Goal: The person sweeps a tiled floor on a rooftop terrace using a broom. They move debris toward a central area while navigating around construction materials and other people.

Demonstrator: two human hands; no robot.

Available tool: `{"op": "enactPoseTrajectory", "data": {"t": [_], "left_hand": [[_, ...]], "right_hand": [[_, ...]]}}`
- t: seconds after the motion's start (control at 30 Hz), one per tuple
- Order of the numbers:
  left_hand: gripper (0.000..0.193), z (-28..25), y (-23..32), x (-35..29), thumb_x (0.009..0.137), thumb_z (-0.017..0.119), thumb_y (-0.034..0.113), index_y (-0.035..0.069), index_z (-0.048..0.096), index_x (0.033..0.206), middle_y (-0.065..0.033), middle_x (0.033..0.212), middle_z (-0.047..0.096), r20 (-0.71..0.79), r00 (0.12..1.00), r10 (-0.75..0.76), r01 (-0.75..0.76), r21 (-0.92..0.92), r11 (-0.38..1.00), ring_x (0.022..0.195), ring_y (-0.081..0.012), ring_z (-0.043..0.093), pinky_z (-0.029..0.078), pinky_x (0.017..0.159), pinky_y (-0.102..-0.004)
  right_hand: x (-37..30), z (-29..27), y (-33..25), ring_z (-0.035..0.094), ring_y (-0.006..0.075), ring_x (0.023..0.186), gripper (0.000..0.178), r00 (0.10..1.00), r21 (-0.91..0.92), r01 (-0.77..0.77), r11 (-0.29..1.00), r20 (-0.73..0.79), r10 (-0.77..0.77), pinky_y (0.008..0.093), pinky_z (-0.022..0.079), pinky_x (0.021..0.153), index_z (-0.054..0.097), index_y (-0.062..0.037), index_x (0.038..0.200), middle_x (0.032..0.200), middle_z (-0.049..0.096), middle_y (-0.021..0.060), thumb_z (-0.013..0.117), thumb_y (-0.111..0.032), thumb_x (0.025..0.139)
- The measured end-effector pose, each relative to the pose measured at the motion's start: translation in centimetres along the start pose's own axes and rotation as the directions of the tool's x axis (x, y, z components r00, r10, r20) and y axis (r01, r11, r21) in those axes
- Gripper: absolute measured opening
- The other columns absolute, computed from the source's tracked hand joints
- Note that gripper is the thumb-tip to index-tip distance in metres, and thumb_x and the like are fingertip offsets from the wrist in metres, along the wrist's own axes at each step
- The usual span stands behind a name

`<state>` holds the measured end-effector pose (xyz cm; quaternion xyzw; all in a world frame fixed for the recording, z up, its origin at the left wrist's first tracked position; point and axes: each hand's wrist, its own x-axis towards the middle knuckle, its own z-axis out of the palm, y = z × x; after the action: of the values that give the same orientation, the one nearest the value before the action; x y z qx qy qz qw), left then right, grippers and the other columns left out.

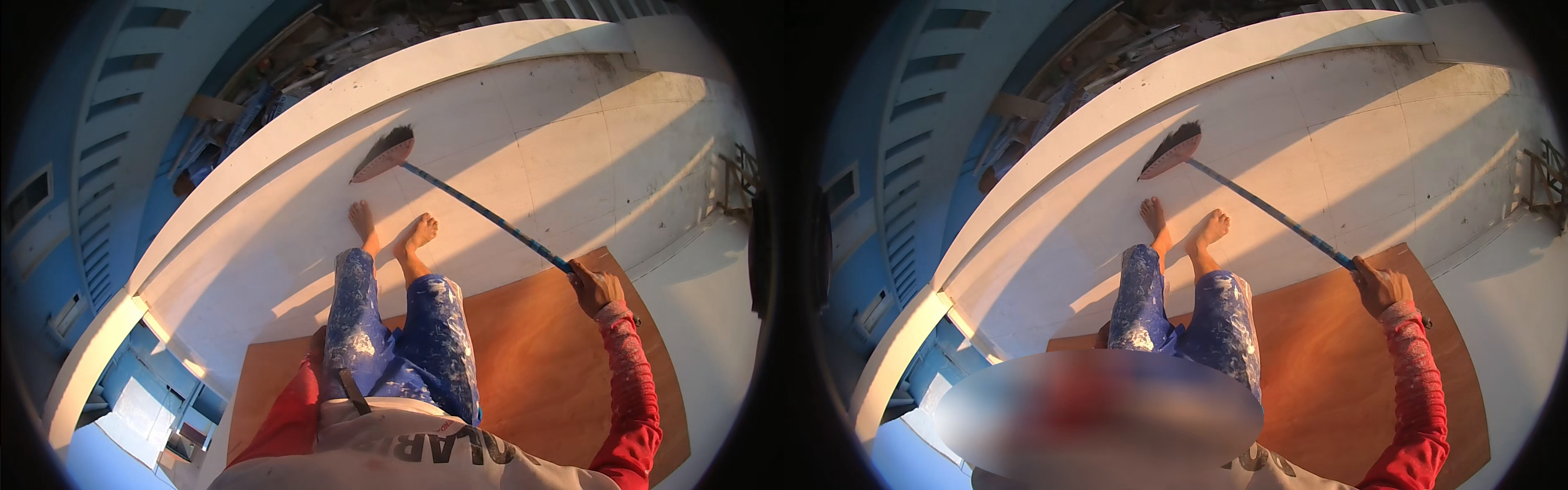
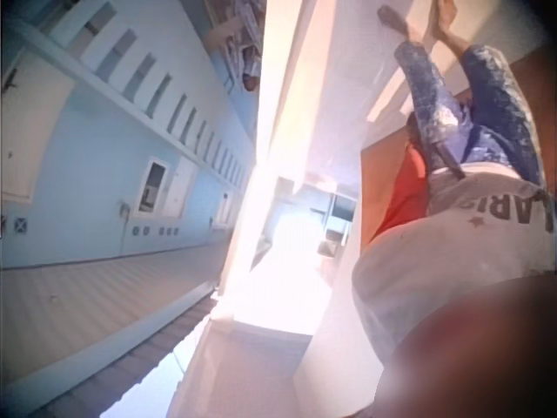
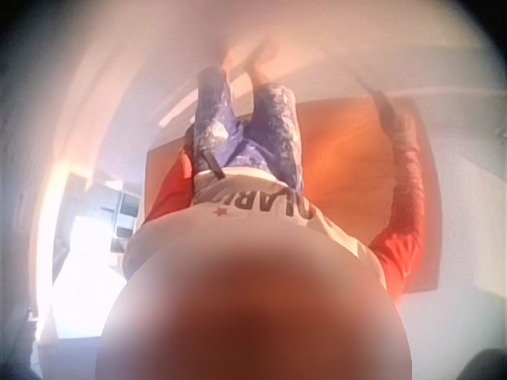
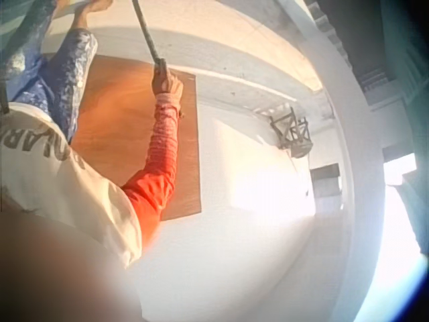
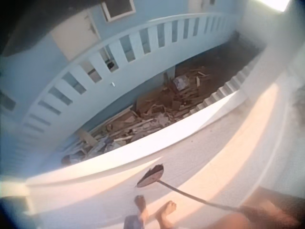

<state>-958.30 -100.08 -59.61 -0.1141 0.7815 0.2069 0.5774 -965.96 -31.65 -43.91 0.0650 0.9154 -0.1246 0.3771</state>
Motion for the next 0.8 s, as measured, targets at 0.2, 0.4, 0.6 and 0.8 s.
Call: {"op": "enactPoseTrajectory", "data": {"t": [0.2, 0.4, 0.6, 0.8], "left_hand": [[0.039, -3.3, 3.0, 3.6, 0.089, 0.051, 0.039, 0.006, 0.066, 0.104, -0.0150, 0.099, 0.067, -0.112, 0.993, 0.028, -0.036, -0.072, 0.997, 0.093, -0.0285, 0.064, 0.049, 0.084, -0.0369], [0.039, -7.5, 4.5, 3.1, 0.086, 0.052, 0.039, 0.005, 0.067, 0.099, -0.0160, 0.097, 0.068, -0.128, 0.969, -0.212, 0.186, -0.189, 0.964, 0.093, -0.0291, 0.065, 0.049, 0.082, -0.0385], [0.038, -4.8, 6.0, 3.6, 0.084, 0.057, 0.045, 0.012, 0.069, 0.099, -0.0170, 0.098, 0.068, -0.182, 0.959, -0.218, 0.189, -0.163, 0.968, 0.095, -0.0344, 0.064, 0.049, 0.085, -0.0418], [0.031, -2.5, 9.9, 6.7, 0.086, 0.058, 0.040, 0.013, 0.069, 0.097, -0.0161, 0.095, 0.069, -0.121, 0.976, -0.182, 0.140, -0.294, 0.946, 0.091, -0.0347, 0.066, 0.051, 0.080, -0.0416]], "right_hand": [[21.6, 8.6, -20.3, 0.069, 0.0260, 0.086, 0.025, 0.944, -0.076, 0.163, 0.984, 0.302, -0.133, 0.0399, 0.056, 0.071, 0.053, -0.0192, 0.112, 0.095, 0.069, 0.0061, 0.041, -0.034, 0.097], [13.9, -0.3, 4.2, 0.065, 0.0365, 0.066, 0.028, 0.988, -0.193, -0.154, 0.969, -0.031, 0.151, 0.0478, 0.050, 0.056, 0.054, -0.0261, 0.116, 0.072, 0.066, 0.0132, 0.047, -0.043, 0.094], [-5.4, -12.2, 15.0, 0.063, 0.0349, 0.063, 0.038, 0.762, -0.299, -0.623, 0.722, -0.028, 0.647, 0.0452, 0.046, 0.050, 0.046, -0.0082, 0.132, 0.072, 0.064, 0.0193, 0.045, -0.027, 0.099], [-1.6, -18.0, -3.0, 0.057, 0.0280, 0.055, 0.050, 0.991, -0.261, 0.089, 0.961, 0.116, -0.060, 0.0398, 0.046, 0.048, 0.046, -0.0140, 0.137, 0.069, 0.058, 0.0116, 0.059, -0.012, 0.089]]}}
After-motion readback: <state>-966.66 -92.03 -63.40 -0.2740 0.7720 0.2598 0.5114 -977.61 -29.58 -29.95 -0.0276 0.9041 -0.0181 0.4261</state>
